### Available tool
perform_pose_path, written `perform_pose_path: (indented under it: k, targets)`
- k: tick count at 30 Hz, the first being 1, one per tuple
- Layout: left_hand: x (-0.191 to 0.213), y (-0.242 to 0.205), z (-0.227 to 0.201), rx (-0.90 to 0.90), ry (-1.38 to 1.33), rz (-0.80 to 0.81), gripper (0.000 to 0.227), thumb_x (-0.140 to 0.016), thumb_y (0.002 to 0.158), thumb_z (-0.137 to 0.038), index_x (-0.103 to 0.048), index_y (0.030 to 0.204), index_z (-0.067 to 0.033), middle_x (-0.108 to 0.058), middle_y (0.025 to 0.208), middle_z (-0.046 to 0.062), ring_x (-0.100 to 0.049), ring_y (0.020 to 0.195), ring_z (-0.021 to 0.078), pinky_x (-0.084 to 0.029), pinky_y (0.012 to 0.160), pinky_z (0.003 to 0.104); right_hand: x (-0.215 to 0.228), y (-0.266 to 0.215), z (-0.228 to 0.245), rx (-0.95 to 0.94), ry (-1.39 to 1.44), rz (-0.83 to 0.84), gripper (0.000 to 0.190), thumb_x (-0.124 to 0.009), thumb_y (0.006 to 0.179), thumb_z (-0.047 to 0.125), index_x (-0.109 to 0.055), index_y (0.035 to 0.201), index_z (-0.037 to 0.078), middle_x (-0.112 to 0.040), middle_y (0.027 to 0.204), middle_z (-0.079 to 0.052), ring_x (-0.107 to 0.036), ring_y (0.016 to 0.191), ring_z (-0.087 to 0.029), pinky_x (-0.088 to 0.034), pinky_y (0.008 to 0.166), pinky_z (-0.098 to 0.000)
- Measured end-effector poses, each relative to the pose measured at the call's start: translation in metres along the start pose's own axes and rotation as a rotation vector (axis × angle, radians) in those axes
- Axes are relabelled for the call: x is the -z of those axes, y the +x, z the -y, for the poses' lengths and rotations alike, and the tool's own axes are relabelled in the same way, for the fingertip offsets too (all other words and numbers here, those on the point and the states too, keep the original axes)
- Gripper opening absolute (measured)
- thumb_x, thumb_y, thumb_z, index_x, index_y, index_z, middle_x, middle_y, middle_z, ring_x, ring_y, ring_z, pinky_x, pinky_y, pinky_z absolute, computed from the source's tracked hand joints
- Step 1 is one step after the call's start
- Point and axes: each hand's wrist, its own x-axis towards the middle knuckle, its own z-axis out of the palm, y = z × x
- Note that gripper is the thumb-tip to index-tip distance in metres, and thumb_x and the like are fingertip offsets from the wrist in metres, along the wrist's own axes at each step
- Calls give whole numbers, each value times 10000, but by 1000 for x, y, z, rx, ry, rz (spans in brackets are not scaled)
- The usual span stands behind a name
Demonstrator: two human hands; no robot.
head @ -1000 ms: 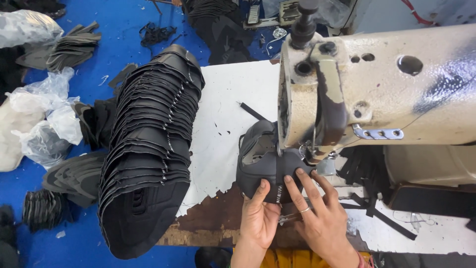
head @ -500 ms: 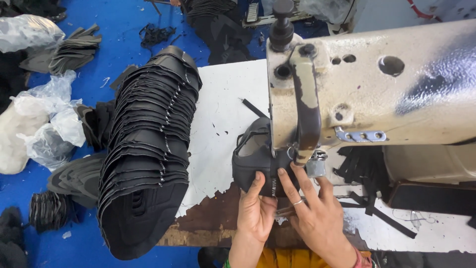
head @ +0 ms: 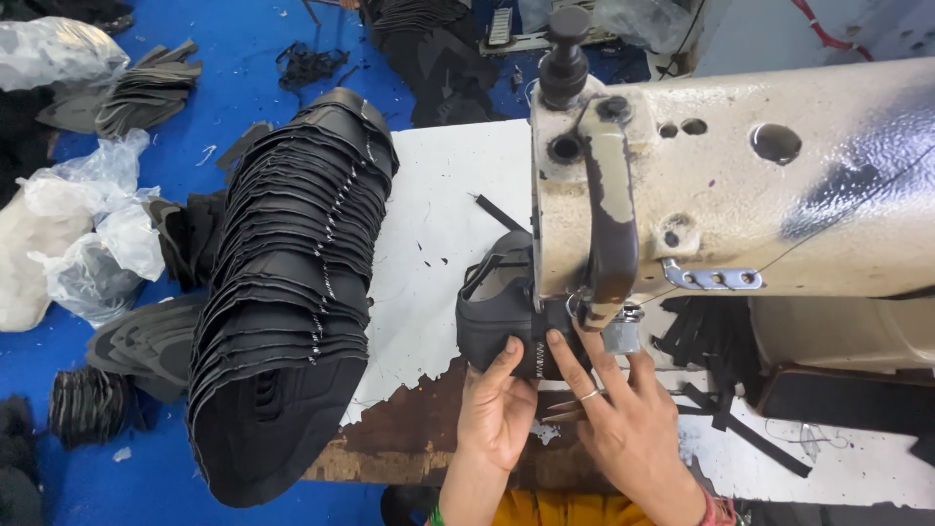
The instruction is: The person operates a sewing machine to stitch black shoe parts. They repeatedly pick up a shoe part from a stack, guide it through the machine, and then cut the thread with scissors before placing the finished piece aside.
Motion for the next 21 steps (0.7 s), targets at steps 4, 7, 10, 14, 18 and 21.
perform_pose_path:
  k: [4, 7, 10, 14, 18, 21]
  targets:
    - [4, 3, 4, -23, -19, 60, 484, -754, 867, -55, -607, 1327, -94, -711, 1221, 53, -666, 1113, 198, -517, 1003, 391, 0, 0, 0, -8, 8, 5, 1039, -756, 490, 30, -503, 1471, 260, -563, 1422, -92, -575, 951, -410, -573, 671, -414]
    - [-2, 5, 3, -26, -36, 50, 493, -753, 857, -57, -605, 1325, -106, -714, 1223, 41, -670, 1114, 186, -524, 1004, 381, 1, 5, 0, -8, -9, -13, 1025, -750, 495, 30, -508, 1465, 259, -571, 1399, -97, -580, 969, -428, -574, 669, -418]
    - [-1, 11, 4, -35, -35, 49, 491, -754, 857, -63, -600, 1322, -99, -713, 1225, 42, -674, 1113, 188, -533, 995, 388, 0, 8, 0, -12, -21, -27, 998, -744, 514, 27, -520, 1457, 266, -590, 1360, -96, -583, 1003, -448, -579, 674, -426]
    - [1, 17, 6, -74, -20, 68, 483, -760, 875, -59, -596, 1327, -106, -700, 1220, 44, -664, 1111, 190, -536, 991, 380, 0, 15, -6, 10, 31, -106, 928, -733, 560, 22, -550, 1442, 242, -638, 1244, -98, -594, 1052, -449, -584, 696, -450]
    - [-19, 15, 0, -78, -1, 100, 479, -764, 860, -80, -609, 1313, -68, -715, 1215, 62, -684, 1080, 207, -556, 932, 386, -25, 6, -30, 19, 98, -163, 834, -728, 602, 13, -586, 1406, 178, -647, 1032, -102, -617, 1069, -446, -560, 671, -474]
    - [-15, 23, 2, -131, 25, 67, 472, -770, 823, -60, -630, 1273, -92, -730, 1190, 27, -703, 1065, 166, -579, 953, 344, -26, 10, -37, 31, 148, -190, 722, -729, 630, -8, -622, 1334, 116, -644, 887, -106, -621, 1038, -450, -545, 659, -491]
